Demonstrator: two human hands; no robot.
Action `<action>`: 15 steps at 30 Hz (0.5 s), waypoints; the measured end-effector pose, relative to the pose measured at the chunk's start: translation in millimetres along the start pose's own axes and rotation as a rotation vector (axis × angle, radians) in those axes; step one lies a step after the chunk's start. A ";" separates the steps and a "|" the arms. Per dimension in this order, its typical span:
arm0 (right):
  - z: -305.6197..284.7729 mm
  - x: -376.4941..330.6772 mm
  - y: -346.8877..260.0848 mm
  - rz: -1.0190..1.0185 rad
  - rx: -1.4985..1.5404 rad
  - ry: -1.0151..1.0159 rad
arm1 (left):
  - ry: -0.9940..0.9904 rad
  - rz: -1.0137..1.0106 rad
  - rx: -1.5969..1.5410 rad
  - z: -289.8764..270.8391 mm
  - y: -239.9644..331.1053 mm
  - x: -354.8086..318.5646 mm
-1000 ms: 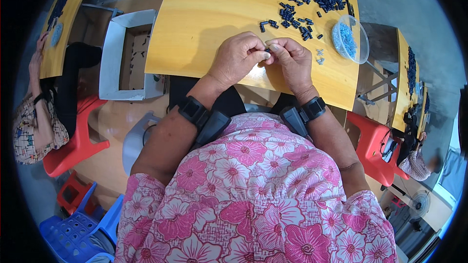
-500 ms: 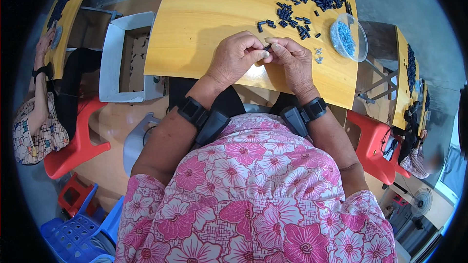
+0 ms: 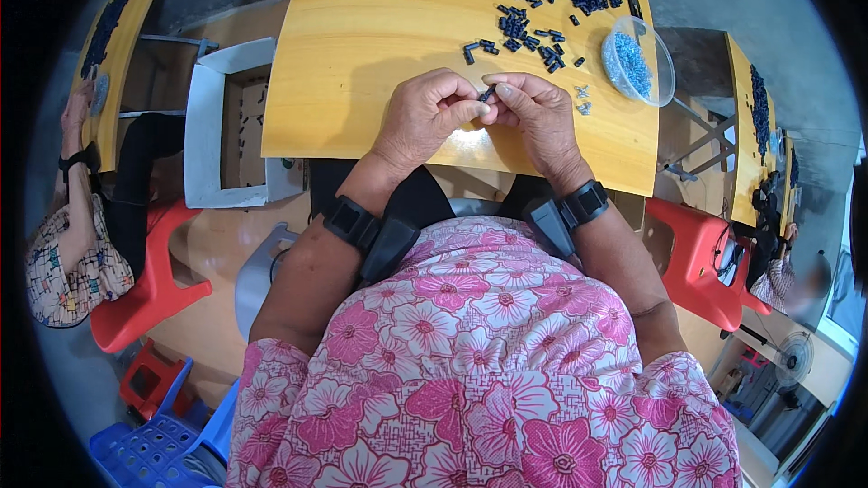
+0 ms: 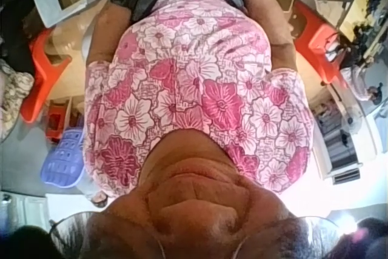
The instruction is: Assembling small plastic and metal components at a workbench in a manufacturing environment.
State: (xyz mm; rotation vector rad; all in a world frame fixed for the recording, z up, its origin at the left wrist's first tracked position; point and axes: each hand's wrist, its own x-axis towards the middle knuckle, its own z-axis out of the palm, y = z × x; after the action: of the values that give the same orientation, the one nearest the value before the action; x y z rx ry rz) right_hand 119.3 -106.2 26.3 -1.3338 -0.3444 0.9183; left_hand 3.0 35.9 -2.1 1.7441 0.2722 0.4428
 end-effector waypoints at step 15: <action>2.0 -0.7 2.2 -0.065 -0.124 0.010 | -0.021 -0.107 -0.181 -2.5 -1.8 0.2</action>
State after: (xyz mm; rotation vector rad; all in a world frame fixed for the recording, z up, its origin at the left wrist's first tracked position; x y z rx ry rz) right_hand 116.7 -105.5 24.9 -1.4321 -0.4401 0.8471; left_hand 2.2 38.6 -3.4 1.5490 0.2999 0.3601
